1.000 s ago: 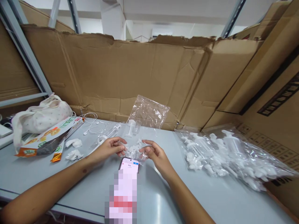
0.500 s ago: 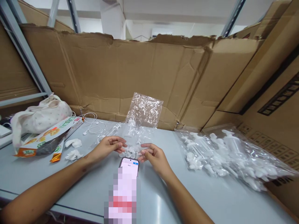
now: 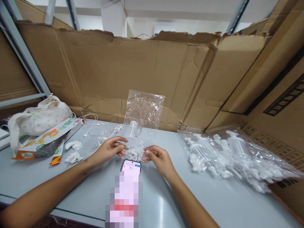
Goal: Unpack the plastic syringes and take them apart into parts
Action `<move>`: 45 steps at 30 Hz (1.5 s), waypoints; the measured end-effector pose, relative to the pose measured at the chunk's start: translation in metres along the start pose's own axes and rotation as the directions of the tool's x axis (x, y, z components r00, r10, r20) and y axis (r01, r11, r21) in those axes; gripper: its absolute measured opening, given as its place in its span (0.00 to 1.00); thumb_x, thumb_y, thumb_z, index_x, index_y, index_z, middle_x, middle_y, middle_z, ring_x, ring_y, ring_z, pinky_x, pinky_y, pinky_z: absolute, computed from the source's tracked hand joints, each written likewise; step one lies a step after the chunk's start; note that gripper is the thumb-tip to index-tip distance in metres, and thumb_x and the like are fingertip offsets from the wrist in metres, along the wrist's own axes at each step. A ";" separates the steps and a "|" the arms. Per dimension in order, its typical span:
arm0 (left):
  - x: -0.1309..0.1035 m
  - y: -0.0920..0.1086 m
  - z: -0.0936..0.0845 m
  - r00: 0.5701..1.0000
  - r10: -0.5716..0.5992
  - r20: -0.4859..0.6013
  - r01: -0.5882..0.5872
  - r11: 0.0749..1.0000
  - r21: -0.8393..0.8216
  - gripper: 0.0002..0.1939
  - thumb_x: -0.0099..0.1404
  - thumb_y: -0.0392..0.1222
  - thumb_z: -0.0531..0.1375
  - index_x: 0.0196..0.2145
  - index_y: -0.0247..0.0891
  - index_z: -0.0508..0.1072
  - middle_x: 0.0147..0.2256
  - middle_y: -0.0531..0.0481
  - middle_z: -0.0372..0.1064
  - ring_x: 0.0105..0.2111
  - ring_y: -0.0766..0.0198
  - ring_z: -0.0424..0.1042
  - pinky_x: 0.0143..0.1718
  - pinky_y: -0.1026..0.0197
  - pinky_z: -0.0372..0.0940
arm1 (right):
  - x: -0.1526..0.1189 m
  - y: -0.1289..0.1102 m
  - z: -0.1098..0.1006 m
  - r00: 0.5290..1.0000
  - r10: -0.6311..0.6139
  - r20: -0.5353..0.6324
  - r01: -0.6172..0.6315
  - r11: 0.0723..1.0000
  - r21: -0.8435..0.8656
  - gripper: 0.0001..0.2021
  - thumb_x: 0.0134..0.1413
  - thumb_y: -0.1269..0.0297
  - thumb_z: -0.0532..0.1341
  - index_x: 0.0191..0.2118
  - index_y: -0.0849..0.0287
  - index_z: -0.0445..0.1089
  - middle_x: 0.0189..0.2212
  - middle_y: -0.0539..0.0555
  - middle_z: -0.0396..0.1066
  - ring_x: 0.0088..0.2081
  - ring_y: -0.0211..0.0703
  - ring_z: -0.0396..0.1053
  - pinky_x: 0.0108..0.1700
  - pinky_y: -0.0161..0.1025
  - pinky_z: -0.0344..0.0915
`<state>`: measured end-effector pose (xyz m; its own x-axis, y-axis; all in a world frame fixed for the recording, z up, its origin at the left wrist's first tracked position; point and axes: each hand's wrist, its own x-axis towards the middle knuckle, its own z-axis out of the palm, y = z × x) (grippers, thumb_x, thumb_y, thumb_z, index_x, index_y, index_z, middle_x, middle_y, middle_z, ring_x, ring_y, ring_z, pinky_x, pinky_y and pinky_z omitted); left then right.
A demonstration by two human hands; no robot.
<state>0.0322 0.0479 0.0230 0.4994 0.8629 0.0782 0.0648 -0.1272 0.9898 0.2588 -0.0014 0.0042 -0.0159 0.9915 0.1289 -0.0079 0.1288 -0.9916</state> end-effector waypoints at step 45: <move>0.000 -0.009 0.019 0.988 0.044 -0.147 -0.054 0.996 -0.066 0.11 0.58 0.44 0.58 0.34 0.33 0.69 0.29 0.46 0.74 0.28 0.65 0.70 0.29 0.63 0.63 | -0.003 -0.005 0.006 1.000 0.002 -0.016 -0.003 0.998 -0.065 0.16 0.40 0.52 0.66 0.30 0.60 0.70 0.24 0.51 0.74 0.23 0.40 0.71 0.29 0.40 0.68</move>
<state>0.0479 0.0400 0.0117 0.3697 0.9187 0.1386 -0.0199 -0.1413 0.9898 0.2531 -0.0046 0.0084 0.0005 0.9920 0.1264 0.0576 0.1262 -0.9903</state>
